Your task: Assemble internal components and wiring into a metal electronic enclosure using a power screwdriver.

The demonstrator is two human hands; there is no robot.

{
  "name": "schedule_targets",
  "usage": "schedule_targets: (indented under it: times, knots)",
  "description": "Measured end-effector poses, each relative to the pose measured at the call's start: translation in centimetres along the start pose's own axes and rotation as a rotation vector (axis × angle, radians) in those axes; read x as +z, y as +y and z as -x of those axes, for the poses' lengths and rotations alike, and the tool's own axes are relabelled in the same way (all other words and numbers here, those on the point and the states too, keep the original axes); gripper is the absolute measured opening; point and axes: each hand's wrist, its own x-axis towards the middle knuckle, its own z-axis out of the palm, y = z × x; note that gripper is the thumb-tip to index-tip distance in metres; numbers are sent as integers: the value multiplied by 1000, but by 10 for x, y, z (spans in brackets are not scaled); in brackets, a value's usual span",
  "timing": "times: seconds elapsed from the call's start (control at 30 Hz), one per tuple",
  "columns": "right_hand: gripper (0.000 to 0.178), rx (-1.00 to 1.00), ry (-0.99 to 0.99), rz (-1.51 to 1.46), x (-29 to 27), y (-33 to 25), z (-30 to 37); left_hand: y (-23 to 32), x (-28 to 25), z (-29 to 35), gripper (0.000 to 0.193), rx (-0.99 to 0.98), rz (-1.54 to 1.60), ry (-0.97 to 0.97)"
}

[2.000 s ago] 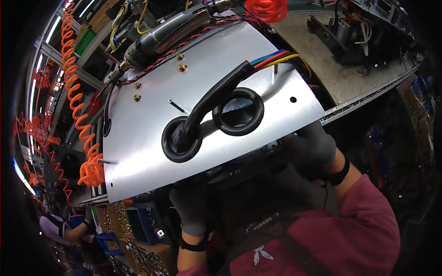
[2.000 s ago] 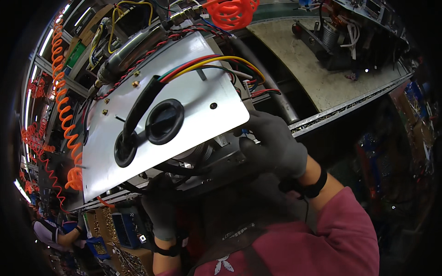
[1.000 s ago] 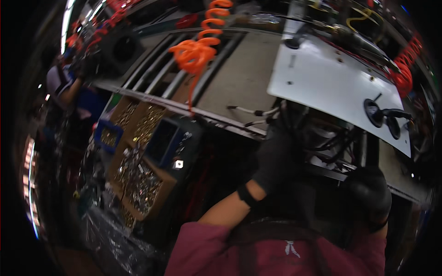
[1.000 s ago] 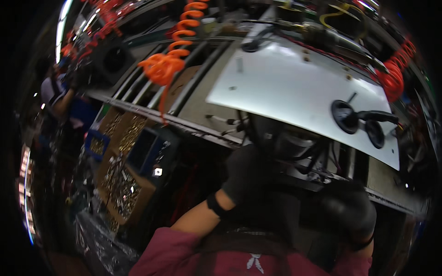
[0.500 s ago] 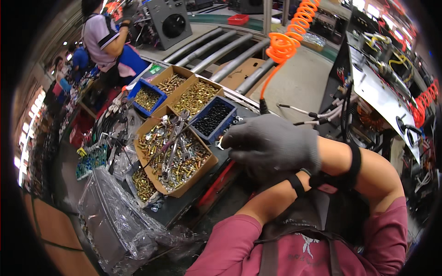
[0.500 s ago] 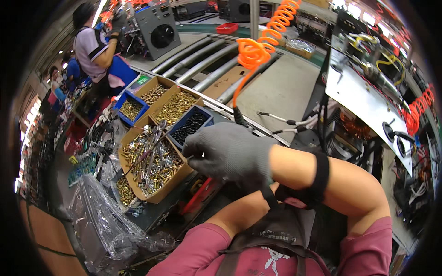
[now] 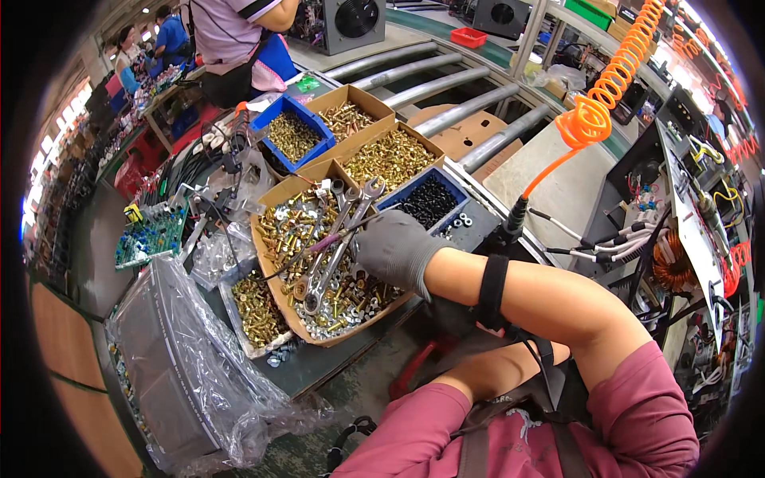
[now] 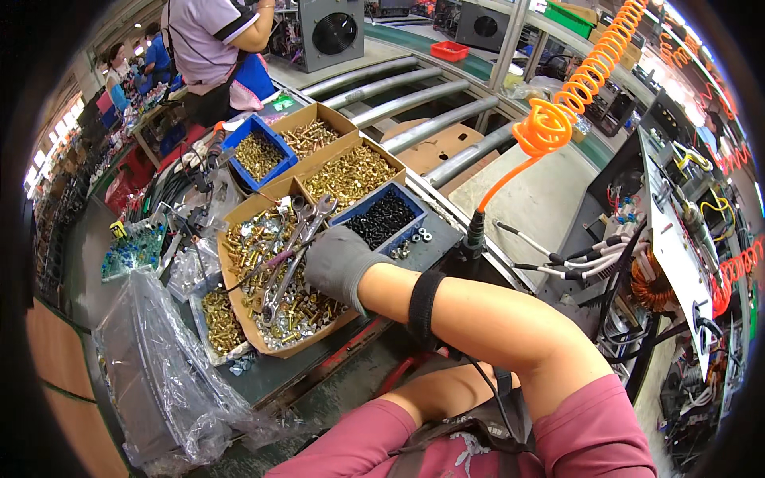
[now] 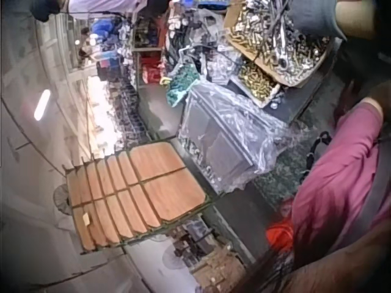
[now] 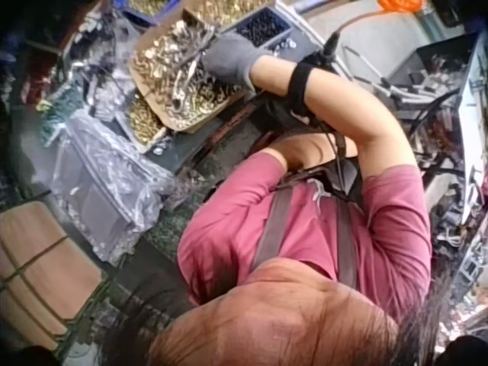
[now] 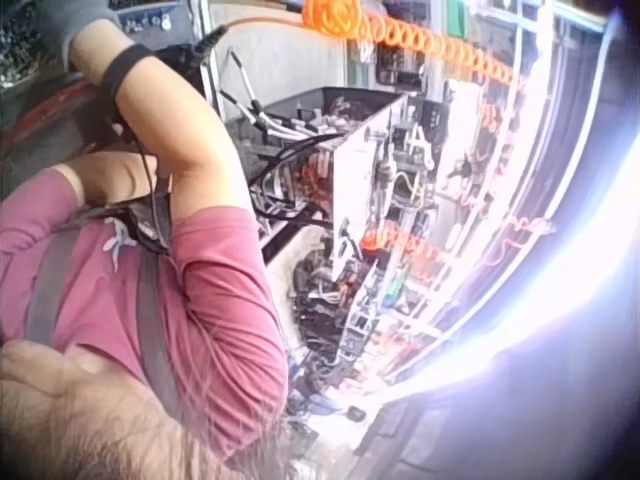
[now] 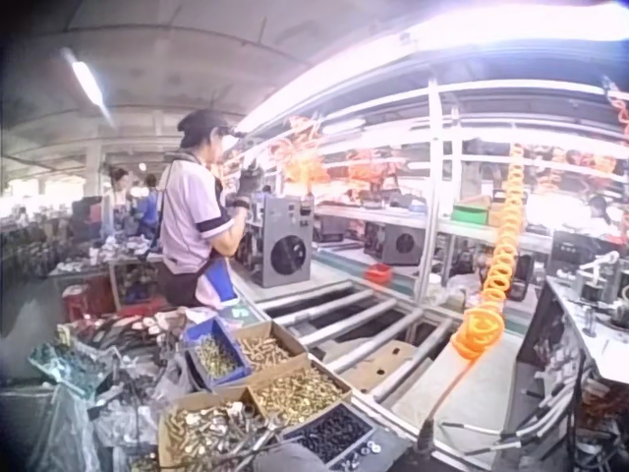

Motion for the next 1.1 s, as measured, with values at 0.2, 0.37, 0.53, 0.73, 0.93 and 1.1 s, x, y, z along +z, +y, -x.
schedule_targets:
  times: [0.2, 0.37, 0.53, 0.73, 0.93, 1.1]
  knots:
    - [16, -131, 169, 150, 7, 3, 0, 0, 0, -2, 22, -18, 15, 0]
    - [12, -170, 24, 196, 2, 3, 0, -4, -2, 0, 22, -38, 10, 14]
    - [10, -186, 56, 195, -6, -1, 3, -6, -3, 2, 23, -47, -3, 31]
    - [10, -128, -105, 175, -9, -3, 6, -5, -3, 1, 23, -35, -13, 32]
    - [12, -128, 110, 36, 2, 6, 9, -9, -2, 1, 23, -29, -18, 43]
    - [9, -103, 57, 148, -1, 2, 5, -7, -5, 10, 24, -7, -12, 38]
